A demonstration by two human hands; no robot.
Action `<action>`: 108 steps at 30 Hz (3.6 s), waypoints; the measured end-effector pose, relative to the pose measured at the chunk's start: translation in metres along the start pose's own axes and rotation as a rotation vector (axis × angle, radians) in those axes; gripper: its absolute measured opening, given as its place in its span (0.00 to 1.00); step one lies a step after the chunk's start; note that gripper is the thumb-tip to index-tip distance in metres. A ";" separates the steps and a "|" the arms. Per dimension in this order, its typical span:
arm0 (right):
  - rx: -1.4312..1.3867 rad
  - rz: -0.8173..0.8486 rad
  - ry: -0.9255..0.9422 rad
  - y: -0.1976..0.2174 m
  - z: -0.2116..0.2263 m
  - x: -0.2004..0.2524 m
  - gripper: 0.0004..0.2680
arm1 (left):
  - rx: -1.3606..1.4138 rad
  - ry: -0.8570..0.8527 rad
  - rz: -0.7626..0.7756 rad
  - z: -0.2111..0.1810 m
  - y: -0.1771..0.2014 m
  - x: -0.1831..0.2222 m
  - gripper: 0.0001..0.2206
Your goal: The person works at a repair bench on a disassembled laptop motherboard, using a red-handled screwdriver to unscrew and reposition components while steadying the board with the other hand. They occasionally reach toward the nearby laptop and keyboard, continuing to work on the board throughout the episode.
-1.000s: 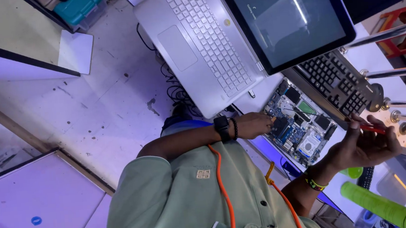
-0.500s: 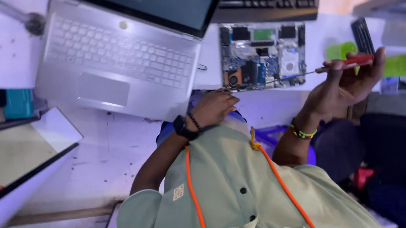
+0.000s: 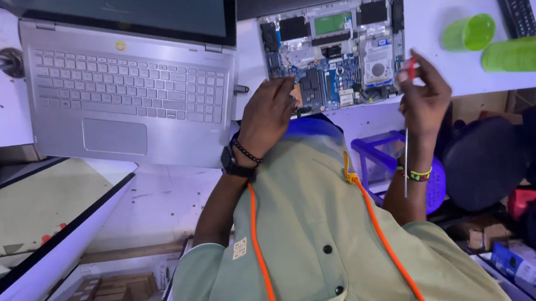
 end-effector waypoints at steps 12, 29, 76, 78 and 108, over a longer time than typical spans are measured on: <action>0.054 0.075 -0.199 0.055 -0.049 -0.059 0.13 | -0.274 0.557 -0.084 0.013 -0.027 -0.068 0.17; 0.115 0.193 -0.056 0.059 -0.087 -0.078 0.11 | -0.668 0.725 -0.168 0.010 -0.051 -0.081 0.16; 0.265 0.031 -0.110 0.036 -0.061 -0.084 0.10 | -0.325 0.030 0.293 -0.026 -0.085 -0.181 0.15; 0.253 0.028 -0.104 0.036 -0.060 -0.083 0.10 | -0.223 -0.035 0.301 -0.034 -0.085 -0.185 0.12; 0.230 0.050 -0.070 0.041 -0.062 -0.082 0.09 | -0.272 -0.571 0.205 -0.069 -0.133 -0.246 0.07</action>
Point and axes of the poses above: each hand's wrist, its own x-axis away from the middle knuckle, its own y-axis out of the back of the hand, z = x × y, the point moved 2 cm from there along -x, towards the middle knuckle, and after that the axes turned 11 degrees about -x, right-handed, at the moved point
